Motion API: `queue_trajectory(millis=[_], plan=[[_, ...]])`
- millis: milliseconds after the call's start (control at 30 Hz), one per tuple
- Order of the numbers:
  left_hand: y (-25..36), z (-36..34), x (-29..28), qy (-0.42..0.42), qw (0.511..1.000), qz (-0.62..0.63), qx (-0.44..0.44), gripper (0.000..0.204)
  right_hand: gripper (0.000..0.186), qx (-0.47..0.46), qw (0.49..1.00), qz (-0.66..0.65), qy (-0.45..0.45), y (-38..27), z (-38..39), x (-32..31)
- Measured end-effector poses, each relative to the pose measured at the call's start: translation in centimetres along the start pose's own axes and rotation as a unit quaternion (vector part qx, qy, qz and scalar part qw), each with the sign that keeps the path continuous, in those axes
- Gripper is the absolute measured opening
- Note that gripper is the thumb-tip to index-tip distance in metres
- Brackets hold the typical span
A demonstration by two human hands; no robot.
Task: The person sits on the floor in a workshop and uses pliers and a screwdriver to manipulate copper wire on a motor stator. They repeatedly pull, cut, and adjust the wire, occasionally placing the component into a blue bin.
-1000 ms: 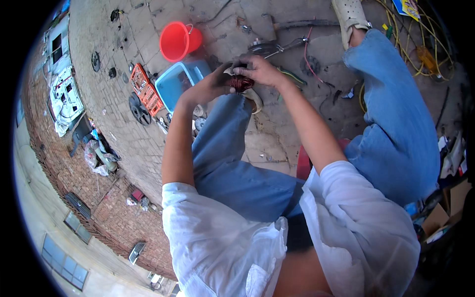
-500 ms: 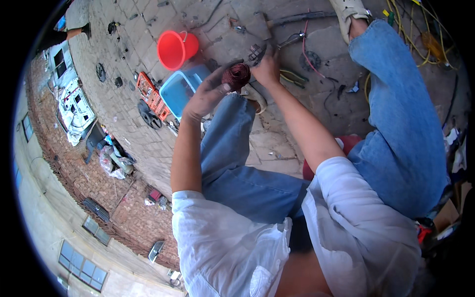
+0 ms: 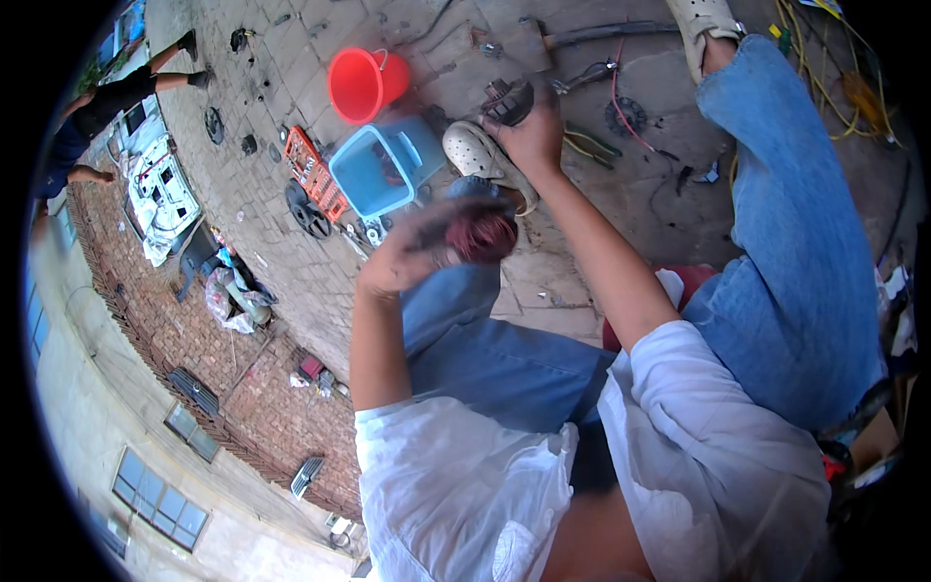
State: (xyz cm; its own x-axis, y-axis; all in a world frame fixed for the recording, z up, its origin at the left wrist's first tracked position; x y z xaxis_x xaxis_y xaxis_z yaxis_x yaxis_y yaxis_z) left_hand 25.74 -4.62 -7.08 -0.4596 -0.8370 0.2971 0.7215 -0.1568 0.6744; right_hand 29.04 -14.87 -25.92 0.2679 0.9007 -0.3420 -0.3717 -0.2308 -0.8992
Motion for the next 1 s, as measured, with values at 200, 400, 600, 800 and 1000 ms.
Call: queue_trajectory(millis=[200, 400, 600, 800, 1000], plan=[[-0.9, -1.4, 5.7, -0.125, 0.992, -0.003, -0.027, 0.057, 0.071, -0.035, 0.998, -0.029, 0.030, -4.7, -0.5, -1.2], [0.5, -2.6, 6.0, -0.056, 0.998, 0.007, 0.031, 0.060, 0.076, -0.035, 0.999, -0.026, 0.021, -2.7, -0.2, -1.0], [2.7, -0.7, 1.3, 0.171, 0.946, 0.168, 0.217, 0.077, 0.055, 0.152, 0.829, -0.501, -0.194, 4.5, 1.3, 0.8], [4.0, -0.6, 2.1, 0.166, 0.942, 0.187, 0.225, 0.087, 0.074, -0.044, 0.959, -0.164, -0.225, 3.4, 0.5, 0.5], [5.0, 1.2, 2.8, 0.133, 0.954, 0.115, 0.244, 0.070, 0.097, -0.046, 0.934, -0.300, -0.189, -0.6, -0.9, -0.3]])
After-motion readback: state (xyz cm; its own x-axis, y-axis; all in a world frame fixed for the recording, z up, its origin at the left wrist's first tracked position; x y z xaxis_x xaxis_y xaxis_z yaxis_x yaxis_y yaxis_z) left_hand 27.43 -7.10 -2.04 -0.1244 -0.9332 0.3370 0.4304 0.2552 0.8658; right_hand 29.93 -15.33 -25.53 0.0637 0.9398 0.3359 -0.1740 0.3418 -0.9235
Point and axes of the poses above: each hand's wrist, its own z-axis away from the middle knuckle, its own x-axis out of the palm, y = z × x, the point moved 6 cm from there along -z, towards the middle knuckle, and after that the axes turned 11 degrees about z, right-handed, at the moved point
